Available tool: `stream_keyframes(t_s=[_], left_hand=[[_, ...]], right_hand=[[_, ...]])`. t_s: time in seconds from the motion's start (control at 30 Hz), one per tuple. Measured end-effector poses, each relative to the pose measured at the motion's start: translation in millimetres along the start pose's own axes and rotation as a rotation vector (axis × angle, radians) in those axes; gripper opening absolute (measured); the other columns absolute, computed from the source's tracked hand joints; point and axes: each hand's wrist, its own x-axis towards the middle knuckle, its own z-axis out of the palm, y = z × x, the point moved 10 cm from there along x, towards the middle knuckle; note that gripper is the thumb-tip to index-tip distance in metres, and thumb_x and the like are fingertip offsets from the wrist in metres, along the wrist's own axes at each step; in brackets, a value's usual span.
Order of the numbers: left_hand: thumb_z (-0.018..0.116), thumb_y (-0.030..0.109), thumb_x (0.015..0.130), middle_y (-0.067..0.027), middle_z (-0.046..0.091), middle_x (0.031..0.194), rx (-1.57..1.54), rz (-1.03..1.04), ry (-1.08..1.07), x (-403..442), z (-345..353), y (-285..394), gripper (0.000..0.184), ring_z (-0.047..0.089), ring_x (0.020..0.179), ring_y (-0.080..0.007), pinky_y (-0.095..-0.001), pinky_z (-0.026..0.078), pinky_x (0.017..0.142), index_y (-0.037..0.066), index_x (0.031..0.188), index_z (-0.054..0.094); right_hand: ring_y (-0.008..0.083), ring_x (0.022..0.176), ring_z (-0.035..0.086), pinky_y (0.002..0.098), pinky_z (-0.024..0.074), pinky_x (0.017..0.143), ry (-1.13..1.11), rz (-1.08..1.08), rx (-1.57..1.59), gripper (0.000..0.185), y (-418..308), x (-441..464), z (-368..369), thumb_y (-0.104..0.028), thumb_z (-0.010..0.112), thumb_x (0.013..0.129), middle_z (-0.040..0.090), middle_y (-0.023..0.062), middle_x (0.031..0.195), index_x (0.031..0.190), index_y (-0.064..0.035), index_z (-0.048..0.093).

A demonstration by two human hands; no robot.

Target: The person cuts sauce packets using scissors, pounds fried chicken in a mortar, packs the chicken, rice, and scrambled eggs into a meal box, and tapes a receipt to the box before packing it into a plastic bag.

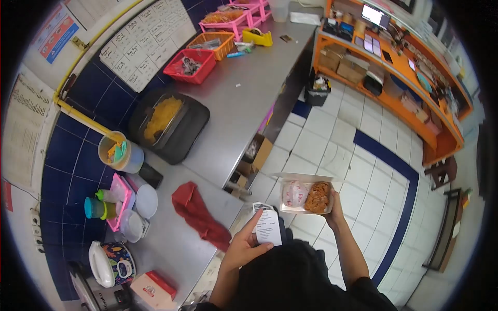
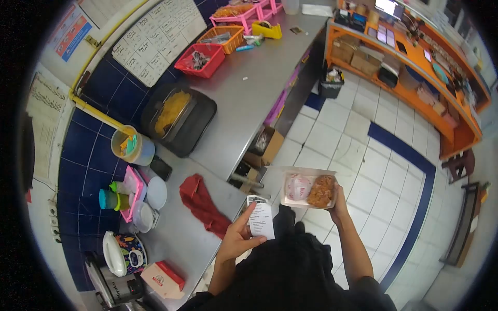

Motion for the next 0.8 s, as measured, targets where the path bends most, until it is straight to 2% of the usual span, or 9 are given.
stream_keyframes(t_s=[0.2,0.23,0.33,0.43,0.5,0.6,0.67,0.73,0.8], left_hand=[[0.064,-0.018,0.084,-0.0131,0.053,0.140,-0.043,0.038,0.108,148,-50,15,0.094,0.061,0.117,-0.0181,-0.0323,0.048,0.099,0.006,0.159,0.014],[0.068,-0.020,0.078,-0.0120,0.053,0.141,-0.107,0.036,0.147,177,-60,20,0.098,0.059,0.118,-0.0183,-0.0334,0.048,0.098,0.006,0.158,0.019],[0.068,-0.020,0.077,-0.0132,0.053,0.141,-0.141,0.122,0.169,270,-90,47,0.097,0.059,0.118,-0.0189,-0.0330,0.049,0.097,0.005,0.158,0.020],[0.068,-0.020,0.078,-0.0144,0.052,0.142,-0.152,0.107,0.188,353,-99,97,0.095,0.059,0.118,-0.0195,-0.0322,0.050,0.096,0.004,0.157,0.021],[0.068,-0.019,0.079,-0.0145,0.052,0.141,-0.073,0.106,0.175,402,-105,131,0.093,0.059,0.119,-0.0191,-0.0323,0.050,0.096,0.002,0.157,0.021],[0.067,-0.016,0.083,-0.0126,0.054,0.139,-0.026,0.086,0.150,469,-112,156,0.090,0.060,0.116,-0.0184,-0.0321,0.050,0.097,0.002,0.157,0.020],[0.067,-0.016,0.082,-0.0121,0.052,0.140,0.014,0.045,0.151,512,-119,165,0.090,0.060,0.116,-0.0189,-0.0329,0.049,0.098,0.002,0.157,0.021],[0.068,-0.016,0.082,-0.0128,0.051,0.142,0.086,0.057,0.175,554,-130,171,0.091,0.059,0.118,-0.0194,-0.0338,0.049,0.099,0.002,0.157,0.020],[0.069,-0.017,0.080,-0.0140,0.049,0.144,0.108,0.037,0.222,595,-135,183,0.094,0.058,0.120,-0.0218,-0.0355,0.047,0.102,0.002,0.157,0.018]], right_hand=[[0.0282,0.116,0.063,0.0509,0.0571,0.089,-0.199,0.038,-0.254,0.069,-118,204,112,-0.060,0.046,0.097,0.056,0.0139,0.133,0.141,-0.0072,0.045],[0.0280,0.116,0.063,0.0508,0.0566,0.090,-0.236,0.084,-0.318,0.067,-137,234,141,-0.059,0.046,0.098,0.057,0.0131,0.134,0.142,-0.0074,0.045],[0.0292,0.134,0.048,0.0529,0.0432,0.104,-0.359,0.201,-0.509,0.082,-169,336,200,-0.067,0.048,0.094,0.051,0.0155,0.144,0.150,-0.0088,0.040],[0.0294,0.130,0.053,0.0462,0.0417,0.106,-0.188,0.134,-0.795,0.079,-228,427,215,-0.067,0.051,0.093,0.056,0.0175,0.140,0.144,-0.0070,0.050],[0.0277,0.113,0.064,0.0380,0.0483,0.097,-0.149,-0.307,-0.990,0.069,-294,470,233,-0.062,0.057,0.092,0.068,0.0201,0.119,0.127,-0.0032,0.064],[0.0254,0.093,0.070,0.0338,0.0527,0.085,-0.113,-0.324,-1.076,0.053,-363,535,223,-0.050,0.064,0.092,0.074,0.0179,0.095,0.110,-0.0007,0.072],[0.0237,0.079,0.070,0.0358,0.0539,0.075,-0.046,-0.523,-0.938,0.041,-419,600,212,-0.040,0.066,0.091,0.073,0.0155,0.086,0.103,-0.0012,0.072],[0.0228,0.077,0.069,0.0366,0.0534,0.074,0.080,-0.552,-0.971,0.036,-491,650,225,-0.036,0.064,0.092,0.073,0.0135,0.084,0.098,-0.0004,0.071],[0.0115,0.074,0.060,0.0298,0.0487,0.069,0.066,-0.688,-0.972,0.031,-555,716,249,-0.028,0.067,0.093,0.067,0.0042,0.079,0.102,0.0015,0.069]])
